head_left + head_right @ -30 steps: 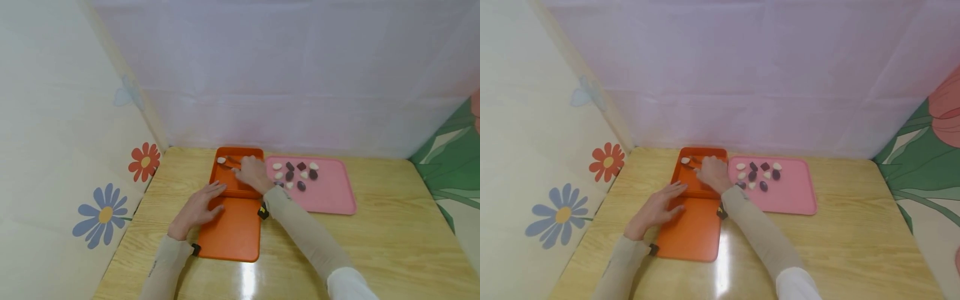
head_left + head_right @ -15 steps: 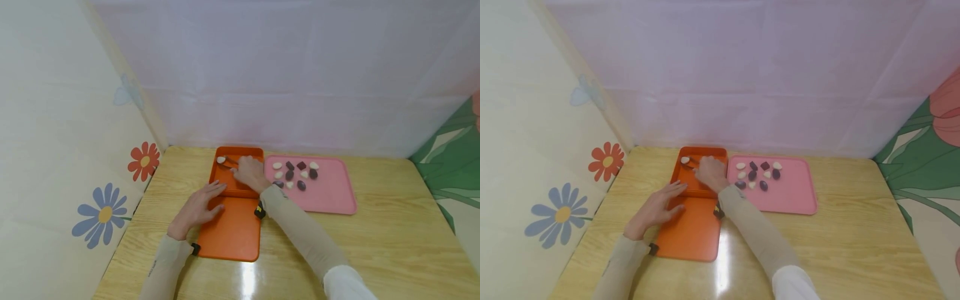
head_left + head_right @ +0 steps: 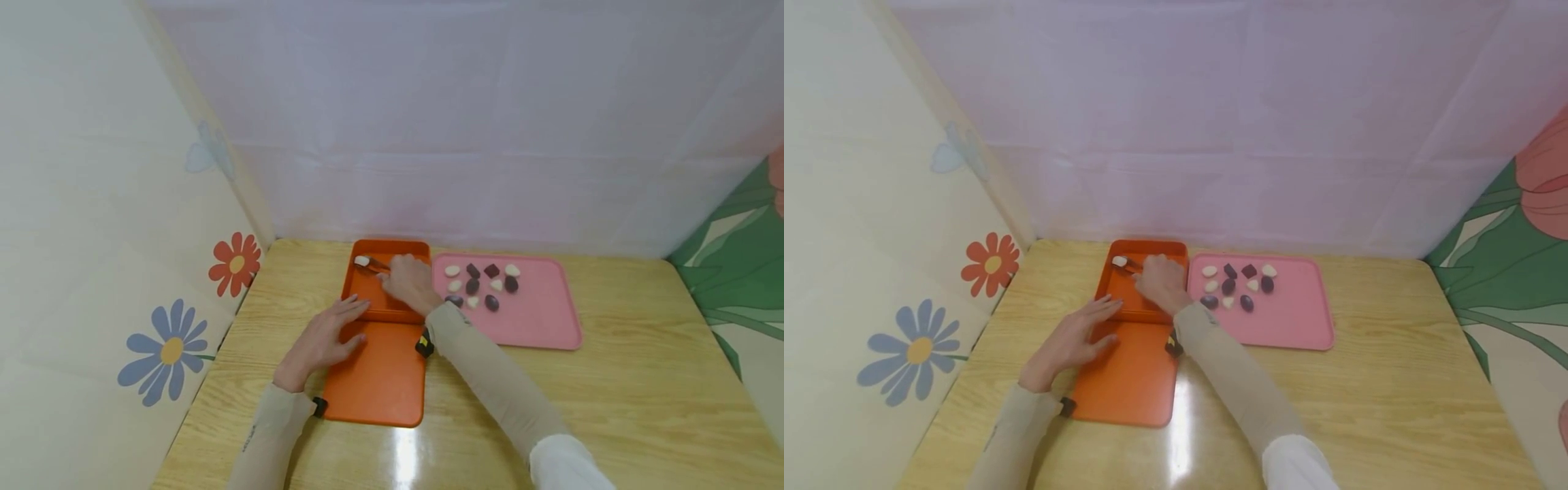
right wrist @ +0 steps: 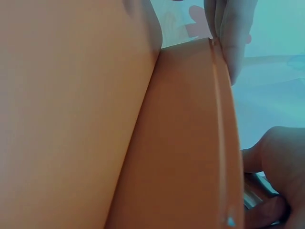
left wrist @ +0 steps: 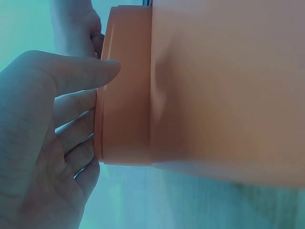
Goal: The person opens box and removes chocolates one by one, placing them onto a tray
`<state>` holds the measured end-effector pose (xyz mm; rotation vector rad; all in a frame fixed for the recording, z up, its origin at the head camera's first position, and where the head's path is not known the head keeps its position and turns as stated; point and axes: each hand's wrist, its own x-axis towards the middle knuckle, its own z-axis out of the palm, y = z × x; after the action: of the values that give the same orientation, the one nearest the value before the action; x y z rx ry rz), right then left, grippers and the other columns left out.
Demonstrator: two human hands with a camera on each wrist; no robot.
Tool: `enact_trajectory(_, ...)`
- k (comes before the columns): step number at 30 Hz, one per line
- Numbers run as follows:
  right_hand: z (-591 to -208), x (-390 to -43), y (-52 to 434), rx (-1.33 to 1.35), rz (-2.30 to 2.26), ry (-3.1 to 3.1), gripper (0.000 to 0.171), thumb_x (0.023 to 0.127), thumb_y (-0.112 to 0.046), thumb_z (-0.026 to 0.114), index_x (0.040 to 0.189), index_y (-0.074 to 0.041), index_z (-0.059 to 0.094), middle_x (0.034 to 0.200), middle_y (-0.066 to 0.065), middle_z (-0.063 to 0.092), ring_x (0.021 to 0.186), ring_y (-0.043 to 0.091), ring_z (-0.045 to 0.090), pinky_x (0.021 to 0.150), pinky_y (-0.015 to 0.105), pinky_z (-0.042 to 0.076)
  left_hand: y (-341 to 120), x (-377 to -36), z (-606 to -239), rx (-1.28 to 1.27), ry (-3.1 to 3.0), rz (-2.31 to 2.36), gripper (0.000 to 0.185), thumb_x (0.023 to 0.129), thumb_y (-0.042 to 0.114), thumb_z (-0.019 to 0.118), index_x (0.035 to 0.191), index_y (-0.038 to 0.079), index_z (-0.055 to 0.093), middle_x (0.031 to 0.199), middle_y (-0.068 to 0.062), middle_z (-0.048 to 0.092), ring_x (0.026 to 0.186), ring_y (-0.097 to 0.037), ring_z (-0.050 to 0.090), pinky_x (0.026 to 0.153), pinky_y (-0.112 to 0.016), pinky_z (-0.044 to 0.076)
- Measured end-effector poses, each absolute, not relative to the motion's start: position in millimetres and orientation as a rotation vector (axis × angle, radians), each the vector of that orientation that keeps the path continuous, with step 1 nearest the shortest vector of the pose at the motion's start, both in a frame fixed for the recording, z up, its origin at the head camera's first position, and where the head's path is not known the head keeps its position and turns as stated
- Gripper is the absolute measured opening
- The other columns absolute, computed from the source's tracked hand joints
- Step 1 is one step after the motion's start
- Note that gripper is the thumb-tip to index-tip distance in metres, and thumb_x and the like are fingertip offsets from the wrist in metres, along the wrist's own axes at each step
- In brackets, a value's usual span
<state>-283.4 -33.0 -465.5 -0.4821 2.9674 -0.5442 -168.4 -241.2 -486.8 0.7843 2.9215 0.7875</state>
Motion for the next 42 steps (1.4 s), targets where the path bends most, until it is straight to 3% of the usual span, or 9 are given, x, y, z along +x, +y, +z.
enact_trajectory(8,-459.3,-277.7,-31.1,-0.495,-0.571,2.986,0.051,0.104,-0.047,0.068,0.064,-0.017,0.060,0.052,-0.005,0.038,0.040,0.010,0.040,0.038,0.024,0.030,-240.9,-169.8,-488.0,0.781,2.923,0.781,0.064,0.098,0.024,0.079,0.156,0.008,0.057,0.161,-0.010,0.055,0.155,-0.032,0.044,0.128,-0.054,0.033)
enact_trajectory(18,-454.9,-267.2,-30.8,-0.520,-0.607,2.963,0.037,0.104,-0.047,0.067,0.092,-0.013,0.078,0.056,-0.001,0.056,0.041,0.010,0.044,0.038,0.024,0.033,-241.7,-168.5,-487.2,0.780,2.918,0.785,0.064,0.098,0.024,0.079,0.156,0.009,0.056,0.161,-0.009,0.055,0.156,-0.032,0.044,0.128,-0.055,0.033)
enact_trajectory(25,-455.2,-259.7,-26.7,-0.549,-0.612,2.971,0.035,0.105,-0.044,0.067,0.094,-0.014,0.080,0.058,-0.001,0.060,0.043,0.010,0.047,0.040,0.024,0.035,-241.7,-168.7,-486.8,0.790,2.917,0.786,0.063,0.099,0.023,0.078,0.156,0.008,0.056,0.161,-0.011,0.055,0.156,-0.033,0.043,0.128,-0.055,0.032)
enact_trajectory(32,-459.4,-255.2,-21.4,-0.547,-0.614,3.024,0.034,0.104,-0.042,0.069,0.107,-0.013,0.085,0.069,0.001,0.067,0.051,0.012,0.051,0.044,0.025,0.041,-241.3,-168.8,-486.5,0.788,2.913,0.770,0.063,0.099,0.024,0.077,0.157,0.008,0.055,0.162,-0.010,0.054,0.156,-0.032,0.043,0.128,-0.055,0.032)
enact_trajectory(42,-455.1,-245.2,-6.7,-0.512,-0.668,2.978,0.031,0.104,-0.040,0.070,0.100,-0.012,0.083,0.060,-0.001,0.058,0.047,0.010,0.045,0.042,0.025,0.035,-240.7,-168.3,-486.0,0.790,2.917,0.788,0.064,0.098,0.022,0.079,0.156,0.006,0.056,0.162,-0.011,0.054,0.156,-0.034,0.043,0.128,-0.056,0.032)
